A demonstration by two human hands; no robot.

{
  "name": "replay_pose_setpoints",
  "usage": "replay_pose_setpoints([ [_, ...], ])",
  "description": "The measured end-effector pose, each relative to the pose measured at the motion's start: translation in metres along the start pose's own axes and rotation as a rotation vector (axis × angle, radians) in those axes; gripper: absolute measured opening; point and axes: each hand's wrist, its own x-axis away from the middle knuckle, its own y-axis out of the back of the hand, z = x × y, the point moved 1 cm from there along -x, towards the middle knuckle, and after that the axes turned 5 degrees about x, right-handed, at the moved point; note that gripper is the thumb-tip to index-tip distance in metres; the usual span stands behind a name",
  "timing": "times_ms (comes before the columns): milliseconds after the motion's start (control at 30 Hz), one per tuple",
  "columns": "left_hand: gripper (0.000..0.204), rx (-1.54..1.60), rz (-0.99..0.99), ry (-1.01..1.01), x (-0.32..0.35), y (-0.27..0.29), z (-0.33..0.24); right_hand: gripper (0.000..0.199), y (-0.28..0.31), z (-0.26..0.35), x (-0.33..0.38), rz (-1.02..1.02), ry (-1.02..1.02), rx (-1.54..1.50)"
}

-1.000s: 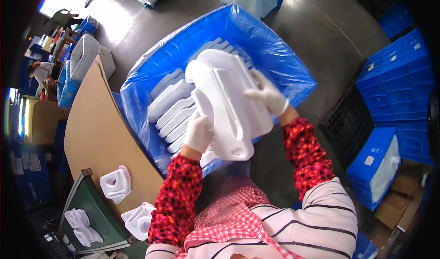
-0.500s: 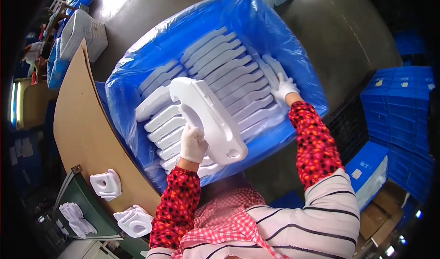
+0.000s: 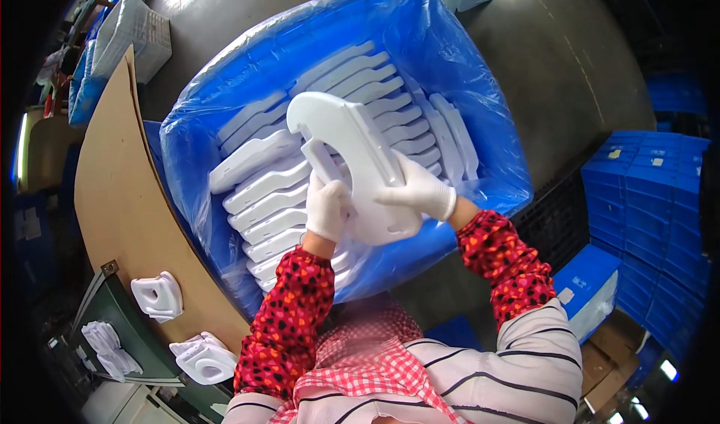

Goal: Cleaning and inspecting white plastic housing components and placing them into a blue storage bin.

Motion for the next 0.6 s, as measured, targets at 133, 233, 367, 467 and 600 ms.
replay_pose_setpoints([
  [133, 0.044, -0.511, 0.127, -0.275, -0.022, 0.001, -0.002, 0.065, 0.043, -0.013, -0.029, -0.344, 0.002, 0.318],
  [233, 0.052, -0.725, 0.216, -0.366, -0.01, -0.003, -0.006, 0.062, 0.105, -0.017, -0.061, -0.662, -0.161, 0.564],
  [367, 0.04, -0.589, 0.216, -0.135, 0.006, 0.017, 0.016, 0.07, 0.16, -0.075, -0.104, -0.783, -0.307, 0.809],
  [467, 0.036, -0.493, 0.182, -0.071, 0.024, 0.035, 0.033, 0.073, 0.164, -0.084, -0.126, -0.83, -0.473, 0.859],
  [600, 0.034, -0.495, 0.118, -0.023, 0.037, 0.057, 0.036, 0.075, 0.164, -0.097, -0.131, -0.715, -0.384, 0.924],
])
